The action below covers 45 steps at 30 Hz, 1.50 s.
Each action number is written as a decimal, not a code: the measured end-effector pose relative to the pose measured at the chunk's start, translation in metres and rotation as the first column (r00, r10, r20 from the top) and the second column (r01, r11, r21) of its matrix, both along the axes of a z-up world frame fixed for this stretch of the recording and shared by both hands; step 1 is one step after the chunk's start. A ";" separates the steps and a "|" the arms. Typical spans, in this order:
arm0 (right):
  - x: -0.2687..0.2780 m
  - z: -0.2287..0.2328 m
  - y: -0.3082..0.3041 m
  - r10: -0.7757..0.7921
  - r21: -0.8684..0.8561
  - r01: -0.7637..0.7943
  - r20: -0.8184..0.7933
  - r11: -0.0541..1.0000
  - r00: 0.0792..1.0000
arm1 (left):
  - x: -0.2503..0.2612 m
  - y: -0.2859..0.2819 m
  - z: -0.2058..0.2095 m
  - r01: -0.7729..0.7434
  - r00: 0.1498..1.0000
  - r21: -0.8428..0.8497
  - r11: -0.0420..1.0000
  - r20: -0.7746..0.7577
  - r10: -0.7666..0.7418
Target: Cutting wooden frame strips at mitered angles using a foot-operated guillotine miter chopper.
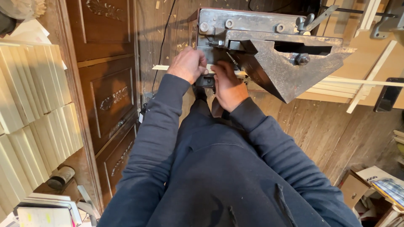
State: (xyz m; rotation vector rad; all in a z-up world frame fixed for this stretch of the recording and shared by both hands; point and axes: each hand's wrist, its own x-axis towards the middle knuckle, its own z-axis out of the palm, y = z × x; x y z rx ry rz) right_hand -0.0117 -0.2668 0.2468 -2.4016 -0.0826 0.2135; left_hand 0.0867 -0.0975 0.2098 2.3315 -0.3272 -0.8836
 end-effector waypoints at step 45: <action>0.000 0.020 -0.007 0.123 0.009 -0.123 0.040 0.992 0.992 | 0.036 0.015 0.014 0.193 0.962 0.031 0.981 -0.204 -0.183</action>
